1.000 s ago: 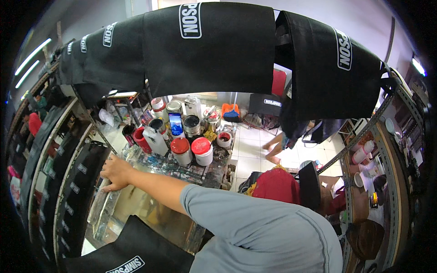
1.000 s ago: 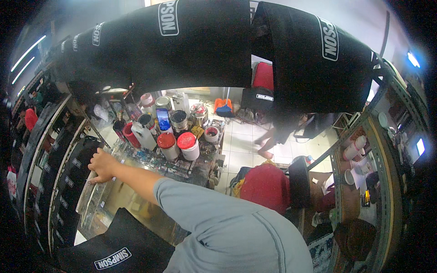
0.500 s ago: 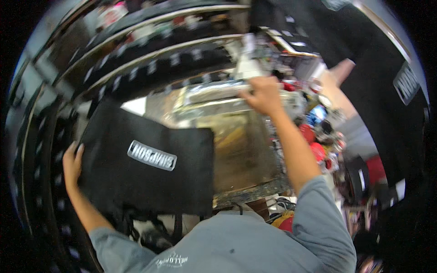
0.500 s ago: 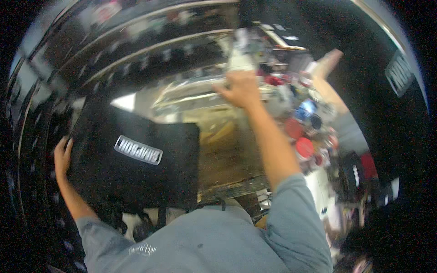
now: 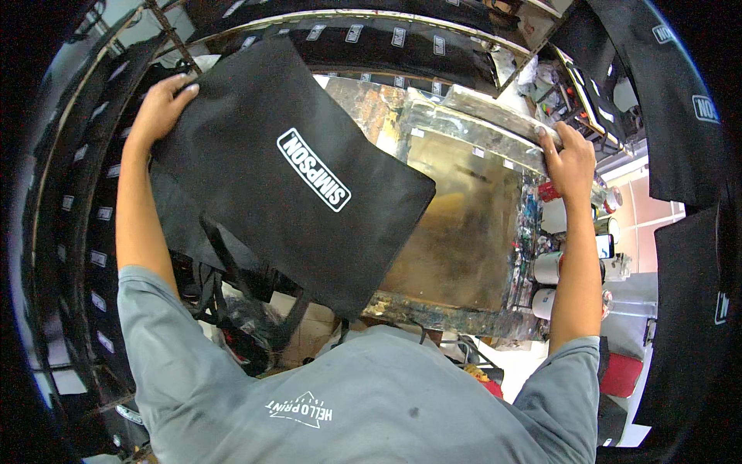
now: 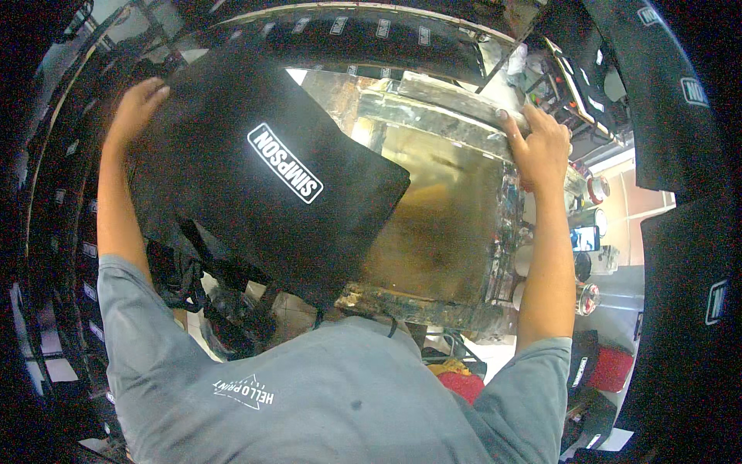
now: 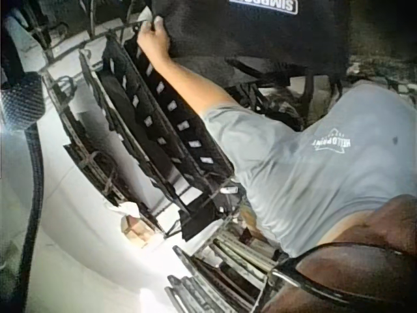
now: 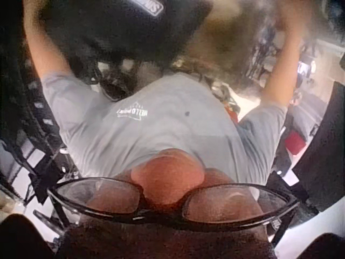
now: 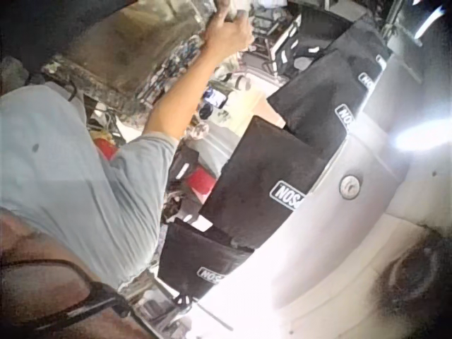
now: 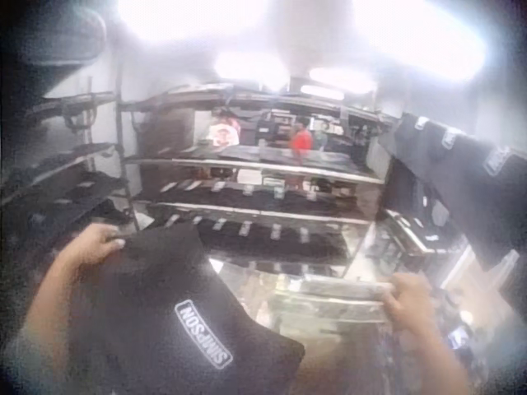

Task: The person screen prints logos onto black bags by placing the bags on a platen, lowering a screen, and using a squeegee to apply white ink. The person also stirs the white ink in a container and adds it to the screen.

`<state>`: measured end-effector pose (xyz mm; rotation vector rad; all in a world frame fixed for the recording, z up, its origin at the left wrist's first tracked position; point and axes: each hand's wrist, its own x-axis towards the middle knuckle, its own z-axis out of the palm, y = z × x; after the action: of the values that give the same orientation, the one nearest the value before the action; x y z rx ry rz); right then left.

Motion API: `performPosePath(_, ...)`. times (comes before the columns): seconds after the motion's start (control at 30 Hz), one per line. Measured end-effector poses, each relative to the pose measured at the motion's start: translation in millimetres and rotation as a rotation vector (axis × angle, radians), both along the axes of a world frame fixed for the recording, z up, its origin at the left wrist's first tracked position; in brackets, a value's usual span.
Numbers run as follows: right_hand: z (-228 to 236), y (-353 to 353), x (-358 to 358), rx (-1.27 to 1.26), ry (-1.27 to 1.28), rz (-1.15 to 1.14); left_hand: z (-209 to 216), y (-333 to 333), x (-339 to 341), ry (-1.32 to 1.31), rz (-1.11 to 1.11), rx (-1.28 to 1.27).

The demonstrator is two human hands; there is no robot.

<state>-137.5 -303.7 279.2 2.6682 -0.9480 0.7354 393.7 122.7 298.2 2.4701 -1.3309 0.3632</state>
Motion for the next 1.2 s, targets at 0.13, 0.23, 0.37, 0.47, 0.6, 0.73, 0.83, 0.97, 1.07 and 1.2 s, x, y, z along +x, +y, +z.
performPosePath(0.13, -3.3, -3.9, 3.5, 0.027, 0.004, -0.015, 11.6, -7.1, 54.2, 0.074, 0.069, 0.022)
performPosePath(0.23, -0.9, -9.7, 1.7, 0.030, -0.034, -0.007, 21.5, -6.0, 106.6, 0.056, 0.116, -0.033)
performPosePath(0.37, -3.3, -7.2, -0.3, 0.022, -0.052, -0.009, -23.9, 7.8, 159.3, 0.008, 0.221, 0.035)
performPosePath(0.47, -0.9, -5.6, -0.8, 0.025, -0.050, 0.003, -103.9, 28.0, 178.4, 0.003, 0.351, 0.062)
performPosePath(0.6, 0.5, -5.1, -1.4, 0.032, -0.043, 0.010, -144.6, 24.5, 151.7, 0.044, 0.436, 0.029)
performPosePath(0.73, -1.3, -4.9, 2.6, 0.013, -0.064, 0.014, -104.0, 11.8, 162.1, 0.008, 0.423, 0.081)
performPosePath(0.83, -0.8, -6.8, -0.2, 0.012, -0.031, 0.006, -54.5, 3.0, 156.5, -0.058, 0.468, 0.057)
performPosePath(0.97, -11.9, -23.5, -9.3, -0.057, -0.040, 0.002, -10.3, -20.9, 109.8, -0.411, 0.763, 0.035)
performPosePath(1.07, -8.0, -21.4, -0.8, 0.054, 0.051, -0.042, -24.9, -19.5, 77.1, -1.083, 0.764, -0.042)
performPosePath(1.2, -9.4, -18.9, -6.9, 0.003, -0.007, 0.053, -130.5, -45.5, -53.7, -0.315, 0.038, -0.355)
